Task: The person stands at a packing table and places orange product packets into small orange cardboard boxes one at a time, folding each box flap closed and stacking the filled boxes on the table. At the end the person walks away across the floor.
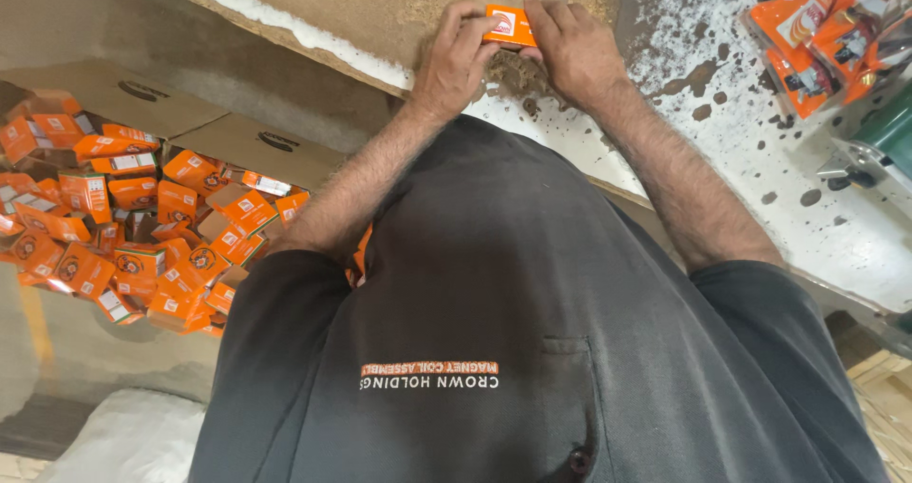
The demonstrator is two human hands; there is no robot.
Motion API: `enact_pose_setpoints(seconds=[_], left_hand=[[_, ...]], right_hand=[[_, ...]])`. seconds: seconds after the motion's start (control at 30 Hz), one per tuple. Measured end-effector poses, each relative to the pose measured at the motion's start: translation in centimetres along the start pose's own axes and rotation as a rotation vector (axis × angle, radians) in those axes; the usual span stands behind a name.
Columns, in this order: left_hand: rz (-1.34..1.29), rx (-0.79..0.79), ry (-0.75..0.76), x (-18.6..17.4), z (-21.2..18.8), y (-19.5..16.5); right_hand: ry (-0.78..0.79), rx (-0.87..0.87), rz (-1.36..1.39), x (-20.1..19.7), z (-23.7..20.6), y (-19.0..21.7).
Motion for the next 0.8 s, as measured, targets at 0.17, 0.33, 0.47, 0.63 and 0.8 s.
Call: enact_pose_setpoints(seconds=[0.17, 0.33, 0.47, 0.63, 0.8], left_hand=[[-0.007, -0.027, -0.031, -0.5, -0.3, -0.8], [0.078, 0.054, -0.013, -1.2, -0.3, -1.0], [0.162, 0.16, -0.014, -2.2, -0.6, -0.9], [0.214, 0.285, 0.052, -1.6, -1.2, 0.3], [0.284, 0.383, 0.067, -1.1, -1.4, 1.0]], right_hand=[[-0.042, 0.037, 0.012, -1.1, 0.0, 0.4], [-0.027, 0.049, -0.058, -1.3, 0.7, 1.7], [0.022, 0.144, -0.123, -0.1, 1.2, 2.3], [-0.111, 0.109, -0.213, 0.9, 1.0, 3.2], [-0.144, 0.061, -0.248, 2.2, 0.7, 2.5]])
Point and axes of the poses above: each hand's wrist, its own z-axis towards the middle knuckle, its own x-axis out of the palm, y = z × x, the point moved 7 cm from there along z, towards the middle knuckle, and after that the axes turned 6 degrees about -z, right-handed, at the moved point
